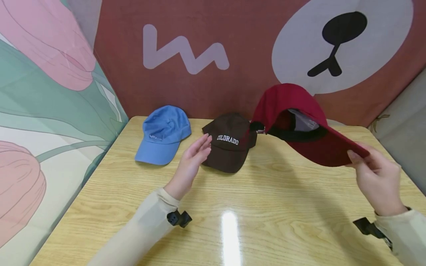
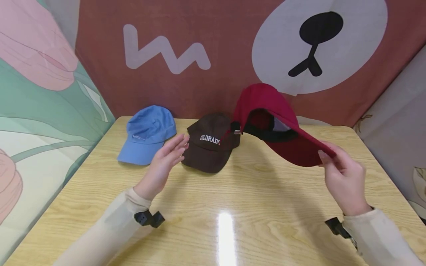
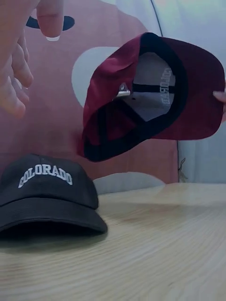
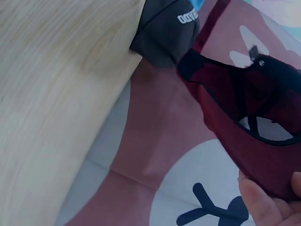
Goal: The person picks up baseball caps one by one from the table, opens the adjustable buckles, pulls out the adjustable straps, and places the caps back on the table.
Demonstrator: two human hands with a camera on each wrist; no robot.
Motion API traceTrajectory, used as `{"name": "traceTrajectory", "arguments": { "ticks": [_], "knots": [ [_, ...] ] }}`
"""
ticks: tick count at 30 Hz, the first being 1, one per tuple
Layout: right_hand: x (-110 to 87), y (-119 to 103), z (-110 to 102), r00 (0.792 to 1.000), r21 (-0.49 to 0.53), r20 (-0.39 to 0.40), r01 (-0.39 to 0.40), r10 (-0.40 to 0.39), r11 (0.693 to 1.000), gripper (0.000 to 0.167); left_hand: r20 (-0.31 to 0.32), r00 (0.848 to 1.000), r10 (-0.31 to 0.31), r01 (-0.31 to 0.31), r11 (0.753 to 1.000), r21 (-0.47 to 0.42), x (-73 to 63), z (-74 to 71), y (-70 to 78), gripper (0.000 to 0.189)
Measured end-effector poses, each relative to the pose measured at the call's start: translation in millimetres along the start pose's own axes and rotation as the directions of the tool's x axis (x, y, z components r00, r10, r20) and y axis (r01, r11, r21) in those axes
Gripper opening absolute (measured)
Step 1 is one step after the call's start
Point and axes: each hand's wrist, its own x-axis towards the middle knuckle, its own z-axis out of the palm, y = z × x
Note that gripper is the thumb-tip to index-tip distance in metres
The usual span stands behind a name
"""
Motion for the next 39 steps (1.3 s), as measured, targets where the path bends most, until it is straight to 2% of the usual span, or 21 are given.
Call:
{"name": "traceTrajectory", "arguments": {
  "ticks": [1,4,8,15,19,23,28,33,37,39],
  "knots": [
    [0.0,-1,-1,1.0,-0.027,-0.016,0.018,-0.019,0.999,0.017,-0.004,1.0,0.002,-0.002,1.0,0.012,-0.2,-0.4,-0.5,0.052],
    [1.6,0,-3,0.989,-0.081,-0.053,0.135,-0.139,0.988,0.018,-0.003,1.0,0.016,-0.016,0.998,0.059,-0.7,-1.4,-1.9,0.051],
    [4.7,2,-6,0.954,-0.155,-0.072,0.276,-0.29,0.948,0.024,0.006,1.0,0.019,-0.02,0.993,0.113,-0.6,-2.6,-4.1,0.051],
    [9.3,0,-14,0.915,-0.279,-0.038,0.377,-0.403,0.883,0.023,0.006,1.0,0.0,-0.001,0.991,0.131,0.5,-3.0,-8.4,0.052],
    [10.8,1,-13,0.891,-0.333,-0.037,0.415,-0.452,0.847,0.029,0.002,1.0,-0.015,0.014,0.99,0.143,1.0,-2.6,-9.5,0.052],
    [11.2,4,-10,0.887,-0.362,-0.069,0.405,-0.457,0.84,0.032,0.0,0.999,-0.033,0.033,0.982,0.185,2.5,-3.2,-12.0,0.051],
    [13.0,5,-9,0.879,-0.43,-0.067,0.402,-0.472,0.809,0.031,0.001,0.999,-0.042,0.041,0.976,0.212,4.6,-4.0,-14.7,0.051],
    [13.3,5,-7,0.874,-0.477,-0.034,0.412,-0.484,0.777,0.033,0.013,1.0,-0.027,0.022,0.96,0.278,6.9,-5.0,-19.0,0.05],
    [13.2,7,-4,0.847,-0.495,-0.017,0.454,-0.531,0.741,0.036,0.034,0.999,-0.014,0.002,0.939,0.345,8.0,-5.5,-21.7,0.049],
    [13.3,10,-1,0.832,-0.487,-0.034,0.47,-0.554,0.736,0.037,0.038,0.999,-0.016,0.001,0.93,0.368,8.3,-5.7,-22.0,0.049]
  ]
}}
